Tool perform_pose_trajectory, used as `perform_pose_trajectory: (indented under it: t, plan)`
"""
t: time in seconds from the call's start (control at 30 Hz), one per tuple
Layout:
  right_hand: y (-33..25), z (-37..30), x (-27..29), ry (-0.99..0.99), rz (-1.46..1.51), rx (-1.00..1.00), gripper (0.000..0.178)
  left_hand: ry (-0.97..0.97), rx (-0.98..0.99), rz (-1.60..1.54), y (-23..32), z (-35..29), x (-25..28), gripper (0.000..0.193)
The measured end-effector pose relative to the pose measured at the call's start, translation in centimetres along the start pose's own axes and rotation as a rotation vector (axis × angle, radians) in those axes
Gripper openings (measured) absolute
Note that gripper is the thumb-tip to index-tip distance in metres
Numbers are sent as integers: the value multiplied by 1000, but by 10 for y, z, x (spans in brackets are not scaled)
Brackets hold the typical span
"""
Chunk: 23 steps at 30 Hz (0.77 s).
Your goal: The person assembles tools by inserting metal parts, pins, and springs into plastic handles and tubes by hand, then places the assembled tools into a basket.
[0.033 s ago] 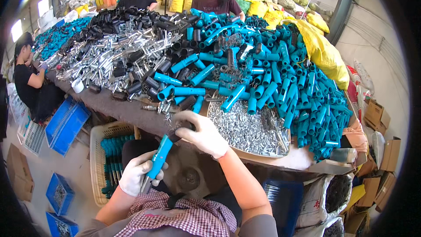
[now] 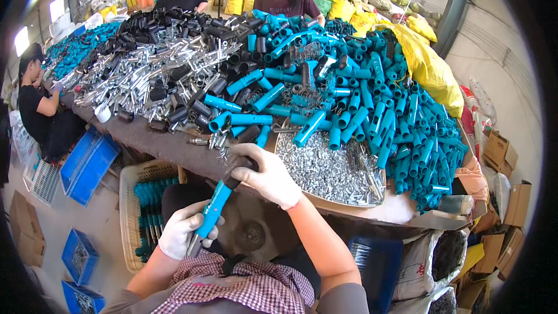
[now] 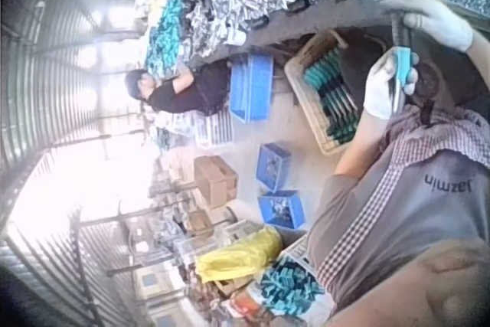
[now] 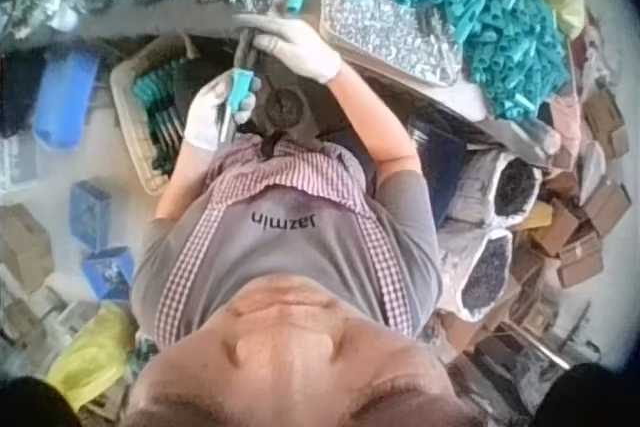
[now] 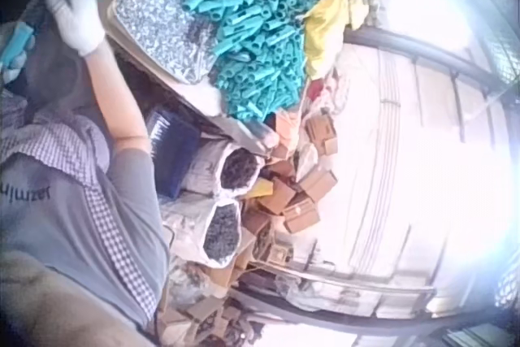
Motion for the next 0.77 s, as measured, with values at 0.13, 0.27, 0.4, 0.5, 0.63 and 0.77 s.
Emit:
perform_pose_trajectory:
  t: [0.13, 0.27, 0.4, 0.5, 0.63, 0.77]
  plan:
    - [1, -6, -27, -116, -29, 114, 55, -79, 57, -124, -7, 4, 8, 73]
    - [-3, -13, -46, -252, -8, 222, 57, -86, 40, -193, -11, 0, 13, 70]
    - [1, -9, -41, -357, 28, 248, 50, 65, 36, 111, -11, -4, 6, 94]
    - [5, -9, -45, -301, -99, 229, 45, 136, 61, 294, -11, -4, 4, 104]
    - [48, -16, -49, -34, -1177, 110, 34, 211, 39, 310, -10, -2, 4, 88]
    - [53, -21, -51, -72, -1186, 66, 41, 191, 58, 344, -10, -1, 6, 80]
Point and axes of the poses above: each hand's wrist, its own z-axis towards the middle knuckle, its own x-axis out of the back of the hand, y = z × x, the point moved 3 cm from there along z, towards the middle knuckle, and after that the axes turned 13 degrees about x, right-handed, at the moved point
